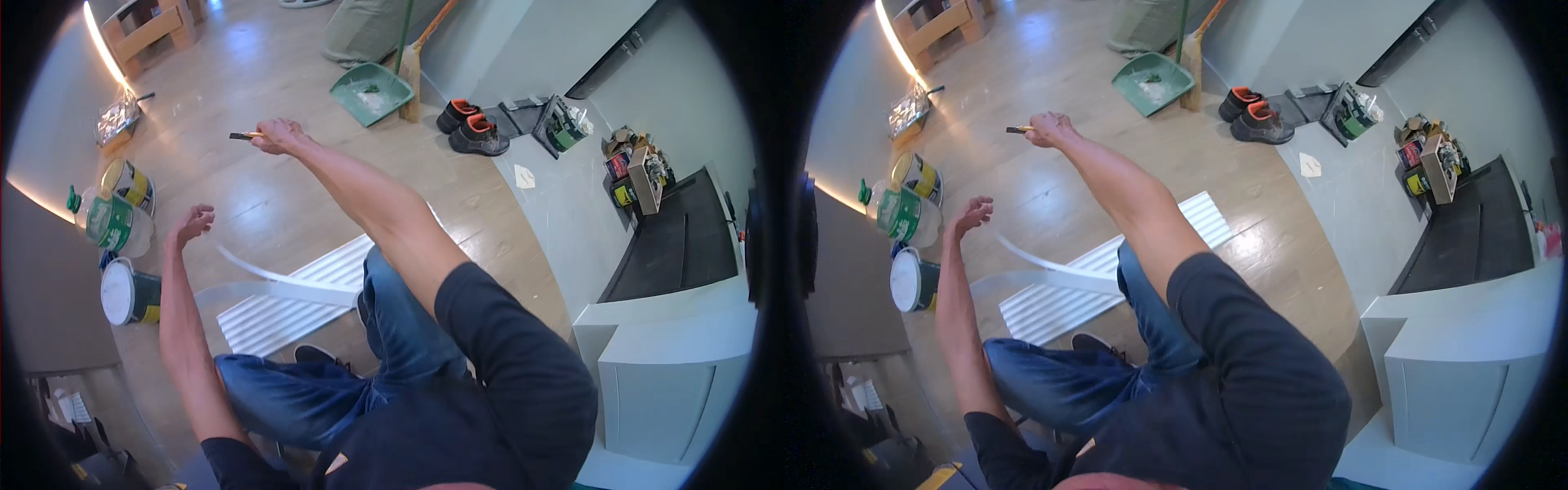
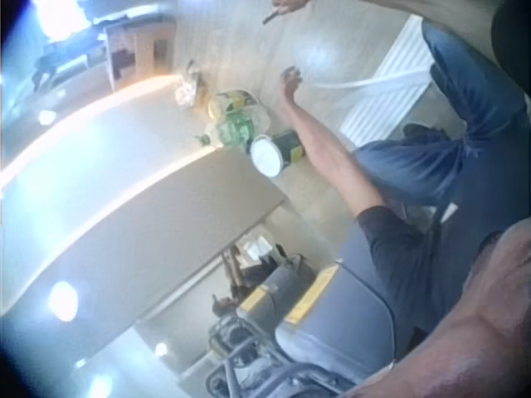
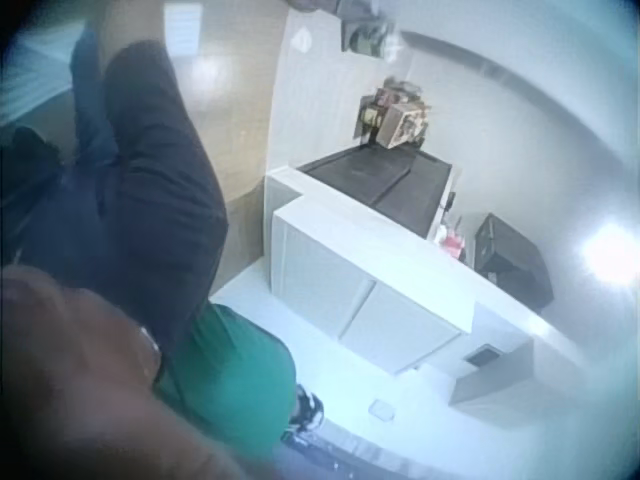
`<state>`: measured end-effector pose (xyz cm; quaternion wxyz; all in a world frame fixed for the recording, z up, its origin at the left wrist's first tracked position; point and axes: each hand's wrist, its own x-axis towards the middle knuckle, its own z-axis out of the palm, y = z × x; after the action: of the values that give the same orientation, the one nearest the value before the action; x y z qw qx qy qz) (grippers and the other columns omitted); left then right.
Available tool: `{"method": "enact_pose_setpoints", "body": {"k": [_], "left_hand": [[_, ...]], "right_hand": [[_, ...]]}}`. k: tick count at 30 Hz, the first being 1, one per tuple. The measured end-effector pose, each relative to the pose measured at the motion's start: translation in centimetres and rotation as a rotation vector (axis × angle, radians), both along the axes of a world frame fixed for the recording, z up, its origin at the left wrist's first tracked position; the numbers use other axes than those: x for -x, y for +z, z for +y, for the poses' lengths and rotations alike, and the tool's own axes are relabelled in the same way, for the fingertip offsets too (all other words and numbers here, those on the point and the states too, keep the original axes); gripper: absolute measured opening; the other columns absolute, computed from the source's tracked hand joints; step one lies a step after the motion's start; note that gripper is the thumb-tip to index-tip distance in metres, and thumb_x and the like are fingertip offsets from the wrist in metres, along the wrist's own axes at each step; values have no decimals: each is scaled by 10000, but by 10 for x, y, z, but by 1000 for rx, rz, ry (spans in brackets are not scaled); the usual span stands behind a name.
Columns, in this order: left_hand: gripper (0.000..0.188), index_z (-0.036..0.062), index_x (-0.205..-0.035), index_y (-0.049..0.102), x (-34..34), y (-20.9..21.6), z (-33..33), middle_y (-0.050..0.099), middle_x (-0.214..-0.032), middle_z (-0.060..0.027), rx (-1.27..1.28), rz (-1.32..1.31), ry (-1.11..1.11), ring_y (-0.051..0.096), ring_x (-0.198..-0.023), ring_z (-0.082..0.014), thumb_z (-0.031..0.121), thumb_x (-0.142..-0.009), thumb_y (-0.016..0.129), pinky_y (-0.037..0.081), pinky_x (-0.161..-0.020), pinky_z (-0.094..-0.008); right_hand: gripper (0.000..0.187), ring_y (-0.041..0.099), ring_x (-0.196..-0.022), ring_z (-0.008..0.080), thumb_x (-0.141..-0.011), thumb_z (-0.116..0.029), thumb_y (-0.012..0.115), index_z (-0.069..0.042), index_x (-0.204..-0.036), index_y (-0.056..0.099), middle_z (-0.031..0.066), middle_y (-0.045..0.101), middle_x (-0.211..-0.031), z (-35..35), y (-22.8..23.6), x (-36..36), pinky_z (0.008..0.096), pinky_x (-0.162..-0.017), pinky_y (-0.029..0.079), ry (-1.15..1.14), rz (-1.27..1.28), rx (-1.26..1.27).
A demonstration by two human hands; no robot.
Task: The person cuts a white plastic strip with a utility knife while sitting on the floor.
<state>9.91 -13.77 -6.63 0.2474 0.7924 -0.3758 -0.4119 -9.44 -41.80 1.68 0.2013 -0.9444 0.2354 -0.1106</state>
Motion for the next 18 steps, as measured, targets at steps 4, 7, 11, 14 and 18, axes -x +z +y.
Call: {"method": "enact_pose_setpoints", "body": {"k": [4, 7, 11, 14, 18], "left_hand": [[463, 78, -1309, 500, 21, 51, 1, 630, -1041, -43, 202, 15, 20, 608, -915, -161, 323, -919, 549, 487, -793, -300], [556, 101, -1354, 458, 14, 90, -1, 563, -1214, -52, 382, 110, 171, 562, -1060, -175, 425, -913, 555, 439, -896, -324], [604, 137, -1413, 397, -29, 113, 57, 419, -1411, -46, 542, 51, 204, 460, -1259, -242, 473, -921, 496, 371, -1010, -384], [623, 145, -1456, 317, -69, 108, 97, 326, -1479, -59, 539, 163, 444, 396, -1313, -259, 453, -936, 467, 309, -1063, -420], [637, 155, -1484, 244, -86, 104, 78, 260, -1518, -67, 666, 219, 402, 296, -1374, -291, 447, -948, 426, 236, -1102, -481]], "right_hand": [[368, 626, -909, 350, -822, -434, 571, -113, -984, 647, 155, 665, -957, -13, 48, 33, 445, -799, 489, 55, 11, 15], [328, 638, -866, 327, -812, -392, 592, -107, -965, 648, 141, 666, -915, -68, 57, 113, 439, -746, 505, 24, 58, 171], [198, 597, -693, 150, -858, -272, 598, -79, -903, 602, 27, 589, -748, -160, 50, 268, 314, -566, 490, -246, -55, -416], [149, 450, -533, 68, -864, -224, 598, -84, -835, 558, -17, 495, -676, -196, 45, 378, 258, -465, 403, -539, -73, -733], [179, 434, -540, 113, -859, -235, 616, -64, -858, 566, -7, 506, -668, -210, 60, 407, 314, -475, 395, -639, -57, -425]]}}
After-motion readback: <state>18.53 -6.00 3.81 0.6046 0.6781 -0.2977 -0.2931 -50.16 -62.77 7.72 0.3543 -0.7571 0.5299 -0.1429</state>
